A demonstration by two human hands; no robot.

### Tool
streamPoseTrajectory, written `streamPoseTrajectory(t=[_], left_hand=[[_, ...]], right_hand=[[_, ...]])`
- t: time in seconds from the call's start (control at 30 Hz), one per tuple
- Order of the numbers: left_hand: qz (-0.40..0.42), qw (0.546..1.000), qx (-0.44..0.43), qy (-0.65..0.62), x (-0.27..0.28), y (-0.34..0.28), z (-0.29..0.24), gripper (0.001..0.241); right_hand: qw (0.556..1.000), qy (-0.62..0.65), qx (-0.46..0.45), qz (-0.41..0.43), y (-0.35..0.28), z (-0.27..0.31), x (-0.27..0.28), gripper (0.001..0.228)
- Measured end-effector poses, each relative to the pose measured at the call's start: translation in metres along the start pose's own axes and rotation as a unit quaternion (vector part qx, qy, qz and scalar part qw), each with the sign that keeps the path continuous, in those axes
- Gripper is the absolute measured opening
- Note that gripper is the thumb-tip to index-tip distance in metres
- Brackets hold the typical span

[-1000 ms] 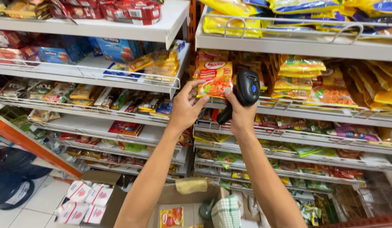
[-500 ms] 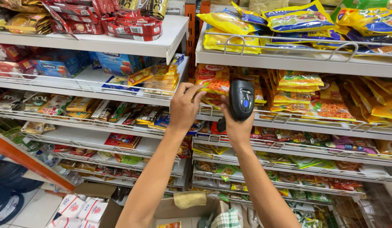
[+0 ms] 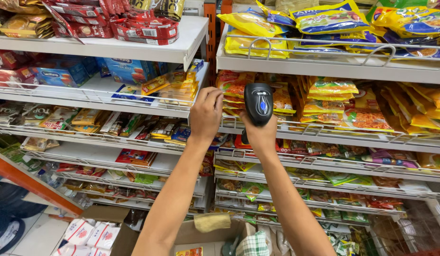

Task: The person scans seasoning packets with a handheld barcode scanner and places them into a cardboard box on the floor.

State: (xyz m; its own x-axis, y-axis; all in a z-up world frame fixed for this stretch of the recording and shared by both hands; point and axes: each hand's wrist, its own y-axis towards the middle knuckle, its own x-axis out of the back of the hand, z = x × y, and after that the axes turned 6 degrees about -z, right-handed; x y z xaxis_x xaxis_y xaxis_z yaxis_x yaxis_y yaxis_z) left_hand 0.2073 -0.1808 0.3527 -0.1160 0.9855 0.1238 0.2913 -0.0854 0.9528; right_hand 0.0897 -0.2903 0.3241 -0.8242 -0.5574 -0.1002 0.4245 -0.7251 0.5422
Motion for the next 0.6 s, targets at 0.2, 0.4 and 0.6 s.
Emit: streamPoseTrajectory(t=[0.2,0.4,0.6], left_hand=[[-0.03,0.998,-0.034,0.039,0.013,-0.008,-0.015,0.028],[0.053,0.986,0.033,-0.155,0.054,-0.067,-0.032,0.023],[0.122,0.964,0.176,-0.158,0.1,-0.188,-0.03,0.014]], right_hand=[[0.997,0.076,0.022,0.008,0.005,-0.008,0.001,0.019],[0.988,0.128,0.086,0.008,-0.066,-0.033,0.015,0.03],[0.978,0.156,-0.08,0.117,-0.183,-0.086,0.019,0.034]])
